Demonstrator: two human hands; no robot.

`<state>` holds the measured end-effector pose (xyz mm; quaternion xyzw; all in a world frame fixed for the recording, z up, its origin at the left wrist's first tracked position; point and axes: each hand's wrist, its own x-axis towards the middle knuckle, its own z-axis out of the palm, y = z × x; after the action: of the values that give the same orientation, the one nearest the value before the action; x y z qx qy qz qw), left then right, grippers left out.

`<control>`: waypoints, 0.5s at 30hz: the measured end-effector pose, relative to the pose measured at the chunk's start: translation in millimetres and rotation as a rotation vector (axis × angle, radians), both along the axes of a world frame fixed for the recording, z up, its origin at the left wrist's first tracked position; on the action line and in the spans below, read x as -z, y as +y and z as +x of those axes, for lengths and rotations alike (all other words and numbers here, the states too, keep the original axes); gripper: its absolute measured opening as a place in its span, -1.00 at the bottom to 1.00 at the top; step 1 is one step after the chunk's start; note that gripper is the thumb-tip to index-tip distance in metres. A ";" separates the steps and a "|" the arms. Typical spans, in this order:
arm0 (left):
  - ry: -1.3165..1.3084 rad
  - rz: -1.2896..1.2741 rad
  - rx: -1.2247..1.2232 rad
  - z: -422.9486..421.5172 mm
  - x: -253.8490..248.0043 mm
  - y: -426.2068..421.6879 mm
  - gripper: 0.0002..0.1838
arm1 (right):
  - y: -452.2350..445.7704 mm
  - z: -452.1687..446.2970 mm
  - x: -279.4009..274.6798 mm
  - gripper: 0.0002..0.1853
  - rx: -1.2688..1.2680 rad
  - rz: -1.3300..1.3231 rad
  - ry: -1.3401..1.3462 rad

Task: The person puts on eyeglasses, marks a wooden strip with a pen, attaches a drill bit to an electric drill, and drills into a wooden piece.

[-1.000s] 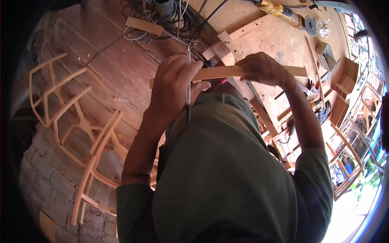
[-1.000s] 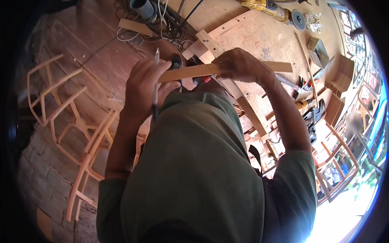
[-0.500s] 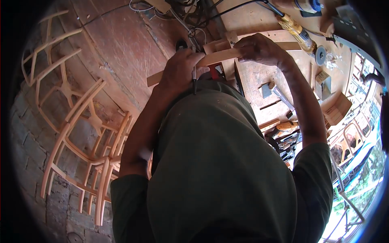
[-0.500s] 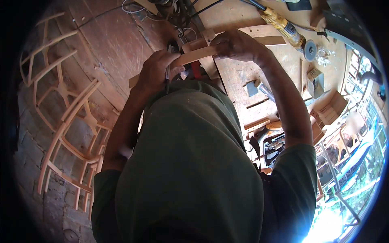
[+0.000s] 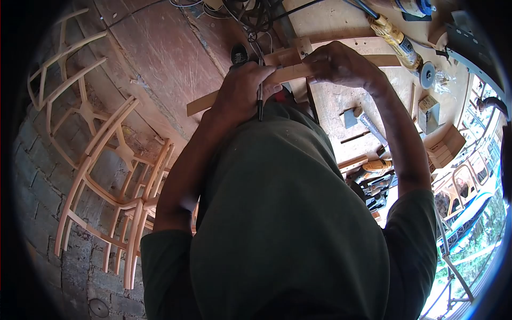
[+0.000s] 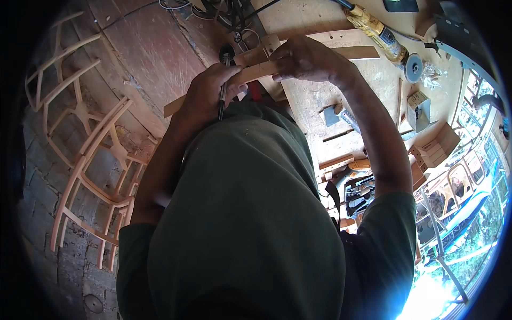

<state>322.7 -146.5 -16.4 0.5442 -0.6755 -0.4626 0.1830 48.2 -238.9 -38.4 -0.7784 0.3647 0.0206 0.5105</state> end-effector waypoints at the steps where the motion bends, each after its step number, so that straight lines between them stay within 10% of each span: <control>1: 0.004 0.006 -0.006 0.0 -0.1 0.0 -0.57 | -0.3 -0.3 0.3 -0.42 -0.022 -0.048 -0.006; 15: -0.018 -0.016 0.043 -2.3 6.4 -2.3 -0.58 | -8.2 3.4 -8.7 -0.43 -0.074 -0.072 0.044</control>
<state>320.4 -148.8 -22.8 0.5324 -0.6922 -0.4562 0.1712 51.6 -247.2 -29.7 -0.8085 0.3473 0.0435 0.4732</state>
